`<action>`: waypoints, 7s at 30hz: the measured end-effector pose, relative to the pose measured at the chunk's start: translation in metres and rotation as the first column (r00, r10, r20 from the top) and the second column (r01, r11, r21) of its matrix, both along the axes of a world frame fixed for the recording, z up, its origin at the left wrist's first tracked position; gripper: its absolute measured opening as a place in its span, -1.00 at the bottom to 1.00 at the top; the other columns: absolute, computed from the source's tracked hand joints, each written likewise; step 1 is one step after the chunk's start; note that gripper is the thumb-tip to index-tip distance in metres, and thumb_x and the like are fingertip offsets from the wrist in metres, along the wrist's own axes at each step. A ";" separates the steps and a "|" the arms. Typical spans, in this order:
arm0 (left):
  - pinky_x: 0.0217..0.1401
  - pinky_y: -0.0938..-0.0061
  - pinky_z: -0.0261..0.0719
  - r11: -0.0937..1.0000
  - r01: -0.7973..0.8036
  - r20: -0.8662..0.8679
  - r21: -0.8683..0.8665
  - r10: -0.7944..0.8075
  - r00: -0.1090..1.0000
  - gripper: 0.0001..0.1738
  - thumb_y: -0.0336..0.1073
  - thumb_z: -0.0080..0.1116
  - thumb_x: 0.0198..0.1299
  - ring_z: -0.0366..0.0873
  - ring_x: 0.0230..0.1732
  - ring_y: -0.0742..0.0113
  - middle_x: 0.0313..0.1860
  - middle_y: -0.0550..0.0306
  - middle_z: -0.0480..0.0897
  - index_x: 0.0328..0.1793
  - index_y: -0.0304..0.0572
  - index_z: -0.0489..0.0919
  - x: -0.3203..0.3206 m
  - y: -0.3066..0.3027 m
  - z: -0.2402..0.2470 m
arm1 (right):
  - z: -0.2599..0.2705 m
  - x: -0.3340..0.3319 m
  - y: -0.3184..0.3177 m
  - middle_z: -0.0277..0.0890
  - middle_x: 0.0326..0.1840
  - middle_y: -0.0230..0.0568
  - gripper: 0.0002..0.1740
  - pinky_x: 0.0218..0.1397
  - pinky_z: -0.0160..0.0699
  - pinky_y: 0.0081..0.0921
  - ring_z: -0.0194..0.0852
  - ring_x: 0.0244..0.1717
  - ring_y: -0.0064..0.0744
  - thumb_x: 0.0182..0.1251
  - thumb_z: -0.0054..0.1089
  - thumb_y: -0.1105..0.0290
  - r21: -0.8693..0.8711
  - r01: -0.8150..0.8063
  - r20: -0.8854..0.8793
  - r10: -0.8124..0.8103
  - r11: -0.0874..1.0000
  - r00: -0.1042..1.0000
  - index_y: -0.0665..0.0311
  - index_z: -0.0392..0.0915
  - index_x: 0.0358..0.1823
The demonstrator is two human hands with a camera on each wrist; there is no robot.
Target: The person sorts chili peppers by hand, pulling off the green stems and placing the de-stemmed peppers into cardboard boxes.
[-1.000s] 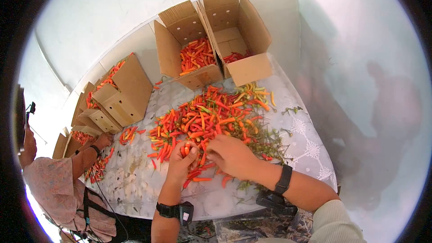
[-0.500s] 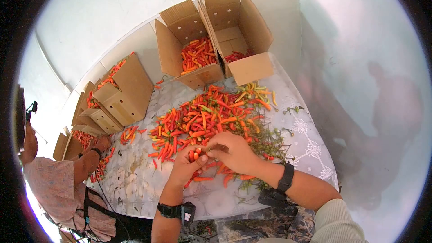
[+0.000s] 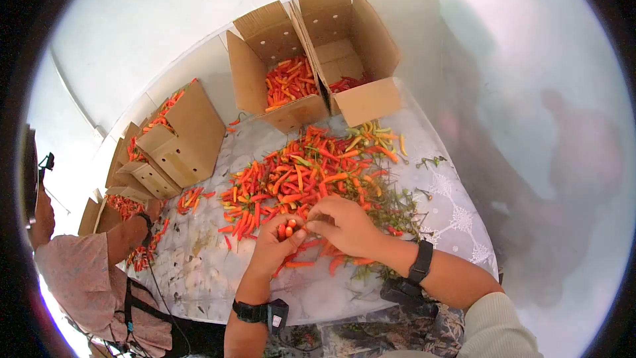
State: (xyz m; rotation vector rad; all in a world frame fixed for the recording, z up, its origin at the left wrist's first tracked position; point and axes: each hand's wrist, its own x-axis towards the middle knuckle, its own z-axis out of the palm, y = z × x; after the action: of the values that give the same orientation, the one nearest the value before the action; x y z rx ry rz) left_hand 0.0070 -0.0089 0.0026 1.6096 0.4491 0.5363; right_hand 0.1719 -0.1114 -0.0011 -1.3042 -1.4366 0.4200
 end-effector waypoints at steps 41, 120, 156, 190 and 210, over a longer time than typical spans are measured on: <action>-0.31 0.70 0.43 1.000 0.023 -0.034 0.020 -0.022 0.999 -0.81 -0.42 0.22 0.14 0.38 -0.30 0.64 -0.25 0.33 0.48 -0.16 -0.20 0.45 -0.003 0.004 -0.003 | 0.005 -0.006 -0.002 0.47 -0.39 -0.21 -0.88 -0.25 0.46 -0.32 0.47 -0.27 -0.13 0.13 0.24 0.35 0.139 0.060 0.332 -0.104 0.988 0.938 0.22 0.57 -0.35; -0.69 0.76 0.09 0.903 -0.010 0.139 -0.429 0.077 0.987 -0.81 -0.25 0.08 0.30 0.39 -0.58 0.57 -0.46 0.24 0.51 -0.09 -0.18 0.44 -0.006 0.003 0.006 | 0.014 0.035 0.004 0.48 -0.33 -0.18 -0.76 -0.13 0.45 -0.35 0.47 -0.22 -0.21 0.01 0.37 0.37 0.182 0.438 0.238 -0.472 0.880 0.849 0.25 0.56 -0.29; -0.60 0.75 0.34 0.981 -0.086 -0.032 -0.176 0.081 0.996 -0.71 -0.33 0.36 0.05 0.34 -0.62 0.68 -0.50 0.34 0.53 -0.10 -0.20 0.58 -0.005 0.003 0.002 | -0.009 -0.004 0.003 0.51 -0.33 -0.25 -0.77 -0.24 0.47 -0.57 0.49 -0.31 -0.53 0.19 0.30 0.36 -0.083 -0.059 -0.176 0.044 0.995 0.983 0.35 0.56 -0.22; -0.66 0.74 0.17 0.930 0.033 0.196 -0.365 0.042 0.980 -0.82 -0.29 0.12 0.27 0.40 -0.59 0.49 -0.44 0.12 0.53 -0.08 -0.12 0.41 -0.004 0.009 -0.002 | 0.001 0.024 0.013 0.48 -0.32 -0.34 -0.72 -0.29 0.44 -0.60 0.41 -0.39 -0.62 0.12 0.20 0.53 0.035 0.351 -0.552 -0.274 0.936 0.787 0.29 0.46 -0.11; -0.70 0.74 0.06 0.910 -0.066 0.127 -0.410 0.129 0.984 -0.77 -0.43 0.27 0.12 0.22 -0.68 0.65 -0.56 0.30 0.42 -0.21 -0.15 0.41 -0.004 0.009 -0.001 | 0.011 0.010 -0.004 0.44 -0.38 -0.14 -0.72 -0.20 0.50 -0.27 0.49 -0.24 -0.11 -0.07 0.35 0.16 -0.215 0.436 0.618 -0.224 0.874 0.754 0.23 0.57 -0.53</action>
State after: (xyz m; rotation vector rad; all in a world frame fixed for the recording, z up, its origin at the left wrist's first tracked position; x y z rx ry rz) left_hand 0.0031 0.0001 0.0013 1.1438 0.4924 0.5932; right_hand 0.1816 -0.1158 0.0102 -2.0754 -1.6083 0.0148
